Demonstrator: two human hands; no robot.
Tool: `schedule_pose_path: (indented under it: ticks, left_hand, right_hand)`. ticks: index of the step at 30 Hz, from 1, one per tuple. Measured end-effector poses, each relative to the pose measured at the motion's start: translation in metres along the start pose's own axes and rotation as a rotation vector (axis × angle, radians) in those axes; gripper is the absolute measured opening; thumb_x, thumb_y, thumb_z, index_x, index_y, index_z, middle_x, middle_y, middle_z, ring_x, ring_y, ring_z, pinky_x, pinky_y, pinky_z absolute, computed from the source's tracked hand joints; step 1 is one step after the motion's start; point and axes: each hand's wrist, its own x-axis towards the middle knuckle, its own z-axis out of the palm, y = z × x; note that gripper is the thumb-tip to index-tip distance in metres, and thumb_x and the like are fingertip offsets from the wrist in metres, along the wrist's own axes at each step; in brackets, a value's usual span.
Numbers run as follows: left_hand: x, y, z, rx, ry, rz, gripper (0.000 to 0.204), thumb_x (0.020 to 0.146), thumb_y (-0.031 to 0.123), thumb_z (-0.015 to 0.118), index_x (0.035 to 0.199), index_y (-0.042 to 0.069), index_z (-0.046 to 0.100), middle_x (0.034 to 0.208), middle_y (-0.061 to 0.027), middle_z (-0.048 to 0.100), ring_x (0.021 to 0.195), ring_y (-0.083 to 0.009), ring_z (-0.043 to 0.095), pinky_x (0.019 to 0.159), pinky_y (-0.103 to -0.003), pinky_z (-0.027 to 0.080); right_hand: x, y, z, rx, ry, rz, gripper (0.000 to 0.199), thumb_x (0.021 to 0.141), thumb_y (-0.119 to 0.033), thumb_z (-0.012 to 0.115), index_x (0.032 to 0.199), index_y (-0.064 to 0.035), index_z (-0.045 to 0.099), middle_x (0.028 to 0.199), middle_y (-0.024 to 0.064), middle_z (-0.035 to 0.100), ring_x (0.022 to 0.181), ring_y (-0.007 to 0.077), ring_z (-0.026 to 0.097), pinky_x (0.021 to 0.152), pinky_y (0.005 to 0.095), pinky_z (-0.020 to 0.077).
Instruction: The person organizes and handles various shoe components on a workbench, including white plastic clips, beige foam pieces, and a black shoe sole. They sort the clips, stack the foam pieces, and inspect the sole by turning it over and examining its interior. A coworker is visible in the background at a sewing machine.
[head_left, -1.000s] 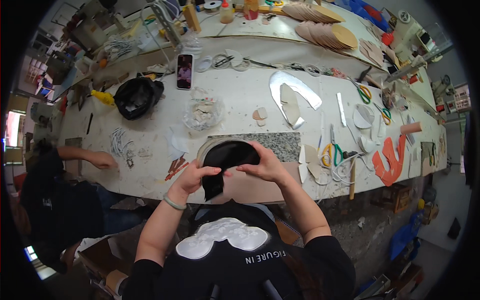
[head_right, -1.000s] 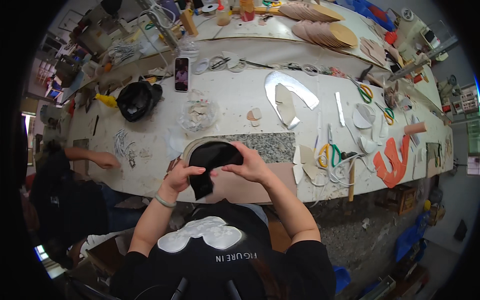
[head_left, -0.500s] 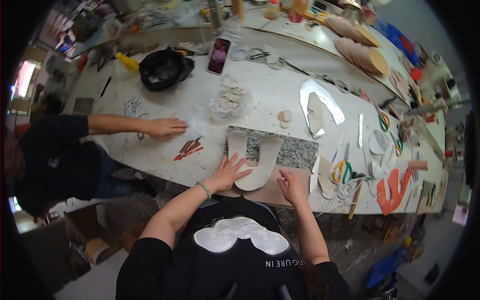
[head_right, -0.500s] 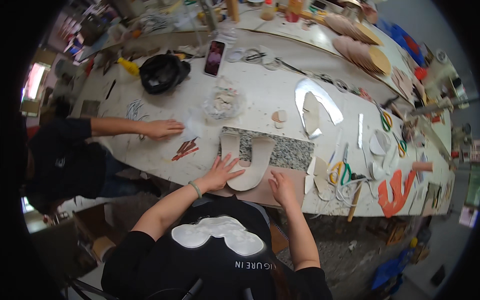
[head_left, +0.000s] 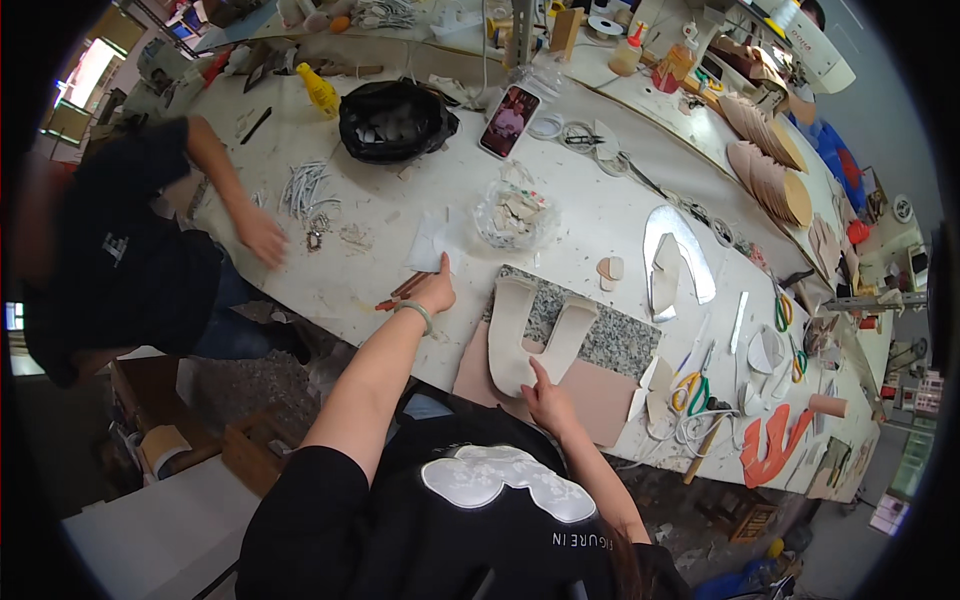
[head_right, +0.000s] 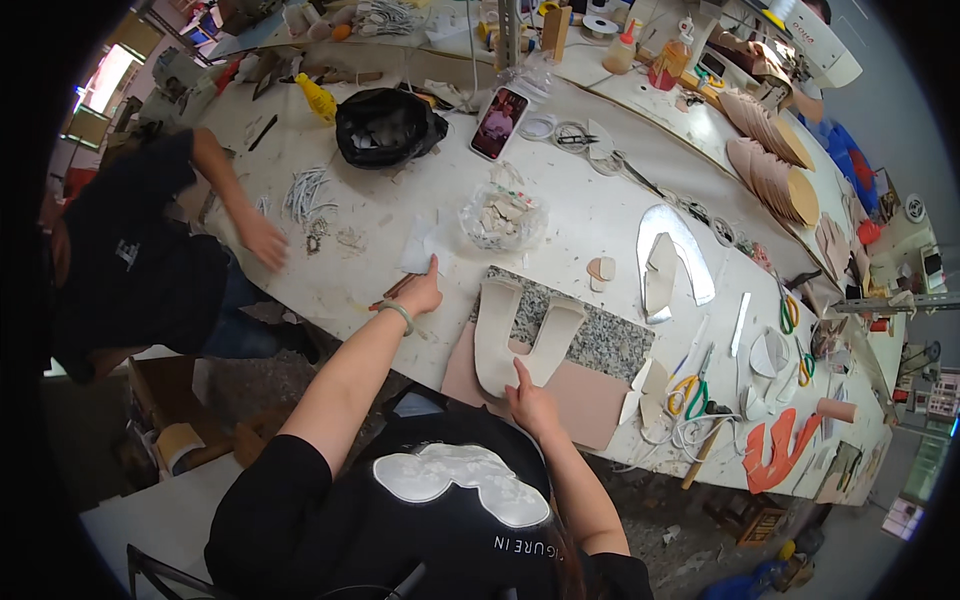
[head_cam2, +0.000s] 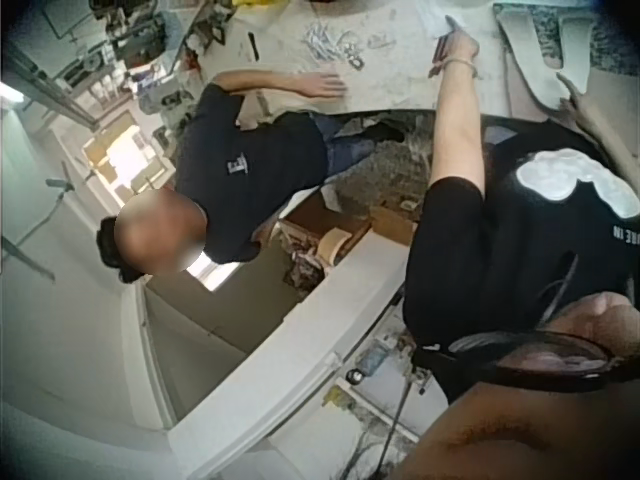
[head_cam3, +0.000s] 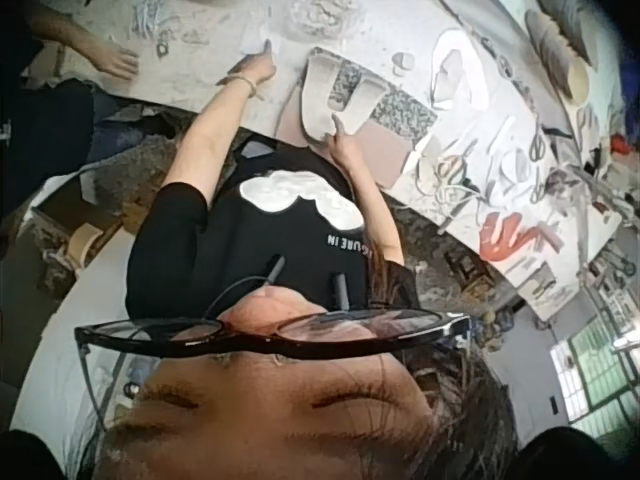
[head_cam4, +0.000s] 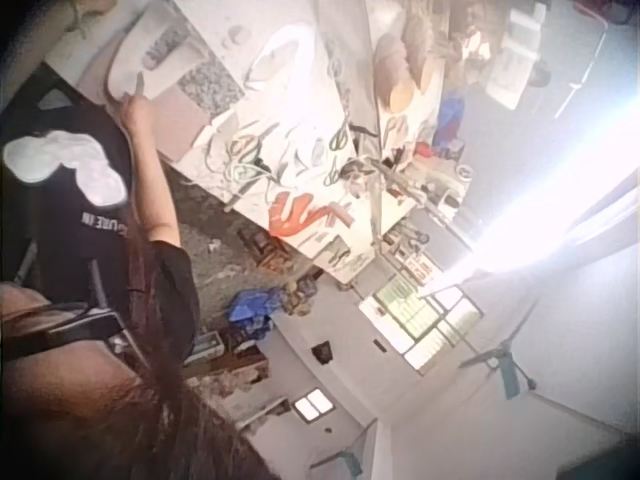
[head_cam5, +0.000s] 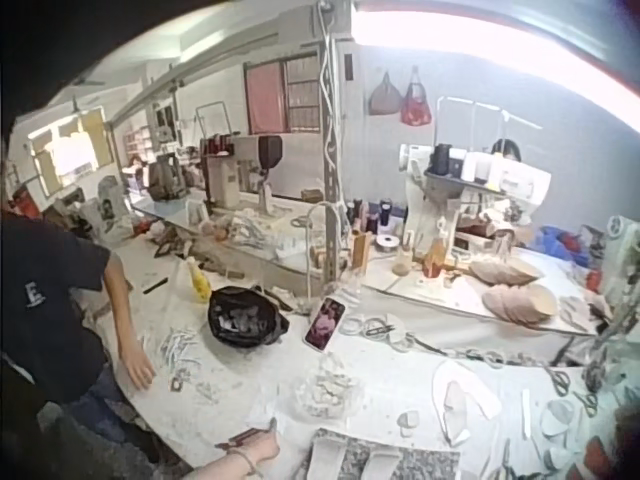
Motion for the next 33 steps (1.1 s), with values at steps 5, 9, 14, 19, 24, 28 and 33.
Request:
schedule_pose_path:
  ticks: [5, 9, 14, 19, 24, 28, 33]
  left_hand:
    - [-0.049, 0.024, 0.011, -0.158, 0.176, 0.272, 0.066, 0.087, 0.023, 0.047, 0.145, 0.012, 0.017, 0.072, -0.0192, 0.064, 0.065, -0.0371, 0.062, 0.060, -0.050, 0.048]
    - [-0.100, 0.036, 0.037, -0.136, 0.102, 0.529, 0.055, 0.088, 0.023, 0.049, 0.141, 0.027, 0.033, 0.070, -0.0172, 0.063, 0.057, -0.0365, 0.061, 0.053, -0.047, 0.049]
    - [-0.130, 0.025, 0.056, 0.069, -0.154, 0.696, 0.055, 0.087, 0.021, 0.047, 0.139, 0.036, 0.037, 0.073, -0.0156, 0.064, 0.062, -0.0344, 0.063, 0.056, -0.046, 0.051]
    - [-0.135, 0.032, 0.046, 0.090, -0.253, 0.601, 0.051, 0.088, 0.021, 0.049, 0.136, 0.037, 0.041, 0.072, -0.0143, 0.062, 0.064, -0.0340, 0.063, 0.058, -0.046, 0.050]
    - [-0.126, 0.033, 0.048, -0.294, -0.038, 0.547, 0.045, 0.088, 0.028, 0.051, 0.133, 0.025, 0.046, 0.080, -0.0150, 0.065, 0.072, -0.0316, 0.064, 0.064, -0.045, 0.051]
    - [-0.071, 0.032, 0.014, -0.346, 0.299, 0.238, 0.057, 0.086, 0.042, 0.058, 0.129, 0.006, 0.047, 0.099, -0.0168, 0.061, 0.097, -0.0311, 0.056, 0.085, -0.043, 0.045]
    - [0.024, 0.001, 0.003, -0.202, 0.601, -0.218, 0.095, 0.064, 0.061, 0.072, 0.124, -0.006, 0.041, 0.117, -0.0205, 0.049, 0.115, -0.0350, 0.042, 0.099, -0.044, 0.034]
  right_hand:
    - [-0.012, -0.003, -0.005, -0.303, -0.201, 0.007, 0.065, 0.090, -0.026, 0.045, 0.147, -0.0260, 0.015, 0.076, 0.0199, 0.065, 0.068, 0.0362, 0.064, 0.063, 0.0461, 0.0507]
    - [-0.016, 0.012, 0.018, -0.355, -0.233, -0.074, 0.066, 0.088, -0.024, 0.046, 0.147, -0.0268, 0.015, 0.073, 0.0200, 0.064, 0.066, 0.0374, 0.063, 0.061, 0.0480, 0.0508]
    - [-0.016, 0.008, 0.025, -0.296, -0.179, -0.044, 0.066, 0.085, -0.022, 0.048, 0.145, -0.0244, 0.021, 0.072, 0.0199, 0.064, 0.064, 0.0374, 0.063, 0.059, 0.0493, 0.0506]
    - [-0.019, 0.004, 0.025, -0.253, -0.102, -0.038, 0.063, 0.085, -0.022, 0.049, 0.143, -0.0196, 0.026, 0.069, 0.0203, 0.063, 0.061, 0.0375, 0.062, 0.058, 0.0491, 0.0505]
    - [-0.020, 0.000, 0.022, -0.163, 0.002, -0.031, 0.059, 0.086, -0.022, 0.051, 0.141, -0.0157, 0.030, 0.067, 0.0195, 0.063, 0.060, 0.0381, 0.062, 0.058, 0.0486, 0.0502]
    - [-0.024, 0.009, 0.026, -0.128, 0.058, -0.045, 0.050, 0.089, -0.022, 0.051, 0.135, -0.0117, 0.038, 0.069, 0.0185, 0.064, 0.061, 0.0380, 0.062, 0.058, 0.0485, 0.0501]
    - [-0.038, 0.014, 0.026, 0.025, 0.124, -0.046, 0.039, 0.089, -0.020, 0.055, 0.126, -0.0081, 0.047, 0.067, 0.0173, 0.063, 0.061, 0.0367, 0.062, 0.058, 0.0457, 0.0494]
